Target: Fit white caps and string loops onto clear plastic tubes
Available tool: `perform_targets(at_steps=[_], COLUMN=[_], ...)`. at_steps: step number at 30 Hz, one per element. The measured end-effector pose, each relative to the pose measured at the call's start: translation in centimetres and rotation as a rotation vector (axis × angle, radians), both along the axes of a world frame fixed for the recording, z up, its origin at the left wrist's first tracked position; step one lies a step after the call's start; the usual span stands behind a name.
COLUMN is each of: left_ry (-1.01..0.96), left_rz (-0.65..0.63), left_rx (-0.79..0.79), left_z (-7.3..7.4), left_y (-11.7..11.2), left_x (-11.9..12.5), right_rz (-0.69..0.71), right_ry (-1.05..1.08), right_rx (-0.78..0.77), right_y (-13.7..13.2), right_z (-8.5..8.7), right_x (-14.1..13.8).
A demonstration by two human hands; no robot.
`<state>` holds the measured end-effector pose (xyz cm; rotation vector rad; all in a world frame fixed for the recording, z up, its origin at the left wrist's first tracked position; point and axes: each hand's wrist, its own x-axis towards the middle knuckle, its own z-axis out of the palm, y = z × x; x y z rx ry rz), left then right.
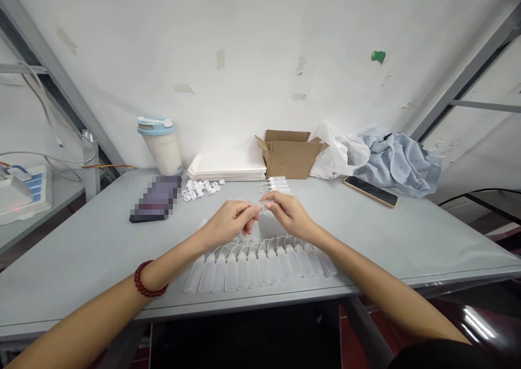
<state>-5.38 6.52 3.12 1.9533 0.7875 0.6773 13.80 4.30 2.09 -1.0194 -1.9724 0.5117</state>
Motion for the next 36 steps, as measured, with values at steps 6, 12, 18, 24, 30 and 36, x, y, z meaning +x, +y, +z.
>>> perform_targets(at_steps=[6, 12, 18, 24, 30, 36], left_ry=[0.190, 0.363, 0.407, 0.557, 0.728, 0.792], left_rz=[0.031, 0.057, 0.066, 0.321, 0.404, 0.400], left_rx=[0.954, 1.360, 1.237, 0.928, 0.767, 0.738], left_z=[-1.2, -1.5, -1.8, -2.1, -3.2, -3.8], left_y=[0.2, 0.5, 1.9, 6.7, 10.4, 10.5], left_x=[-0.1, -0.3, -0.6, -3.9, -6.9, -6.8], right_rz=[0.038, 0.094, 0.045, -0.315, -0.482, -0.449], right_ry=[0.178, 0.323, 0.397, 0.356, 0.068, -0.044], right_rx=[-0.328, -0.548, -0.562, -0.215, -0.042, -0.082], right_y=[0.2, 0.6, 1.2, 5.1, 9.7, 11.1], right_z=[-0.4, -0.1, -0.2, -1.3, -2.3, -3.6], right_x=[-0.3, -0.3, -0.4, 3.8, 7.5, 8.3])
